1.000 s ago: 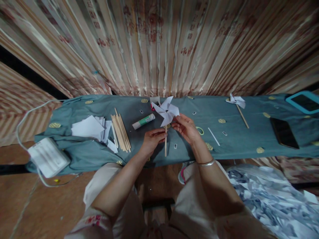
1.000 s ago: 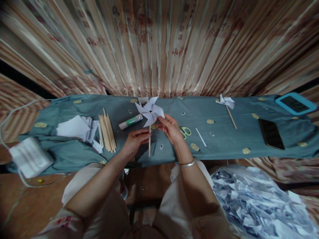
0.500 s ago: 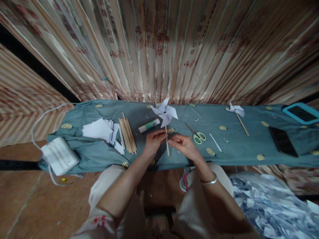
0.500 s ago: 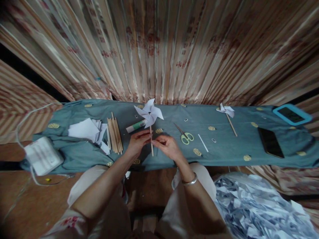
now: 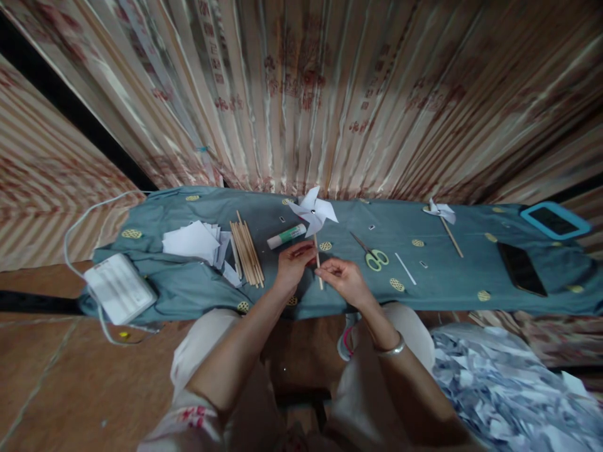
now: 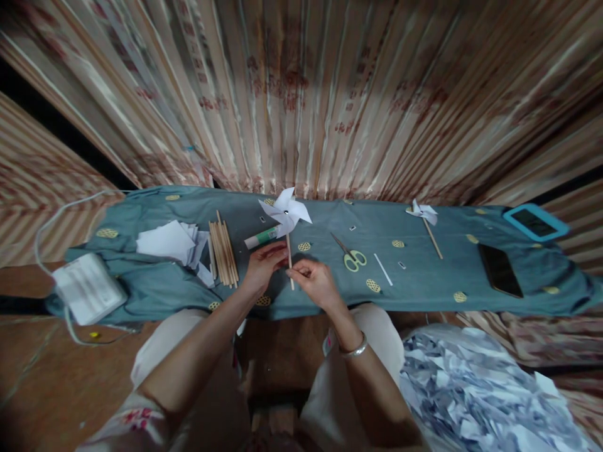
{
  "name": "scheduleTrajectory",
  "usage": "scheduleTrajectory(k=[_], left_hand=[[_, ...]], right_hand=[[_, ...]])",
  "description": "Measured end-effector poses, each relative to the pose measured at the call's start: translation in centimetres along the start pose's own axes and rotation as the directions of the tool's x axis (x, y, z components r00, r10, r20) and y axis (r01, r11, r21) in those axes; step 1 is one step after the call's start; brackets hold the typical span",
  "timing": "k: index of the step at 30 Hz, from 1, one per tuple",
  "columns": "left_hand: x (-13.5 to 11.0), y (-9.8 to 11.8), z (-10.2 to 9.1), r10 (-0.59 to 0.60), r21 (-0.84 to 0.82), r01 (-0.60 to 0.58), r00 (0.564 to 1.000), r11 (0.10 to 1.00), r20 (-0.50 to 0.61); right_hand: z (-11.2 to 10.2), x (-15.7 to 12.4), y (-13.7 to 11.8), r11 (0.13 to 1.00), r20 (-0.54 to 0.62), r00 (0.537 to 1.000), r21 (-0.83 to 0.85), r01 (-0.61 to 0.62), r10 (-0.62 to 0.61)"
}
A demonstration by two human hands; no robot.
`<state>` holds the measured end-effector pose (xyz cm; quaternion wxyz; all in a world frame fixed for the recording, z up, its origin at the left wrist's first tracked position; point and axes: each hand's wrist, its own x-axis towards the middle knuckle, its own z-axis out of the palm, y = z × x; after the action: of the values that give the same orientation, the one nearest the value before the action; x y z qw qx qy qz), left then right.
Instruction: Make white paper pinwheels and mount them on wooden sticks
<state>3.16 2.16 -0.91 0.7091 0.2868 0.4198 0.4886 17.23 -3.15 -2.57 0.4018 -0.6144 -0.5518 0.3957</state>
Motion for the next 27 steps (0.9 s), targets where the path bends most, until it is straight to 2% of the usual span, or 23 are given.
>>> scheduleTrajectory(k=[5, 9, 12, 17, 21, 24, 27], left_hand=[[-0.2, -0.2, 0.1, -0.015, 0.034, 0.014, 0.999, 0.999, 0.029], [-0.3, -0.5, 0.0, -0.016, 0.068, 0.011, 0.997, 0.998, 0.071], [-0.3, -0.6, 0.0, -0.015, 0.087, 0.007, 0.996, 0.996, 0.093], [-0.3, -1.1, 0.0, 0.008, 0.152, -0.026, 0.993, 0.988, 0.119], [-0.3, -1.6, 0.0, 0.008, 0.190, -0.034, 0.991, 0.981, 0.136], [-0.2, -2.0, 0.0, 0.012, 0.200, -0.040, 0.990, 0.979, 0.142], [-0.1, -2.3, -0.1, 0.015, 0.203, -0.042, 0.991, 0.978, 0.135]], right_hand=[[-3.1, -0.4, 0.3, 0.986, -0.072, 0.997, -0.166, -0.006, -0.006], [-7.5, -0.6, 0.8, 0.936, -0.148, 0.988, -0.352, -0.009, -0.047], [-11.6, -0.7, 1.6, 0.882, -0.209, 0.978, -0.459, -0.105, 0.008], [-19.1, -0.2, 3.4, 0.693, -0.346, 0.935, -0.656, -0.297, 0.073], [-24.4, 1.0, 4.8, 0.559, -0.431, 0.892, -0.709, -0.429, 0.137], [-27.1, 2.1, 5.5, 0.439, -0.513, 0.840, -0.723, -0.533, 0.176], [-28.7, 3.1, 6.1, 0.398, -0.552, 0.812, -0.713, -0.578, 0.190]])
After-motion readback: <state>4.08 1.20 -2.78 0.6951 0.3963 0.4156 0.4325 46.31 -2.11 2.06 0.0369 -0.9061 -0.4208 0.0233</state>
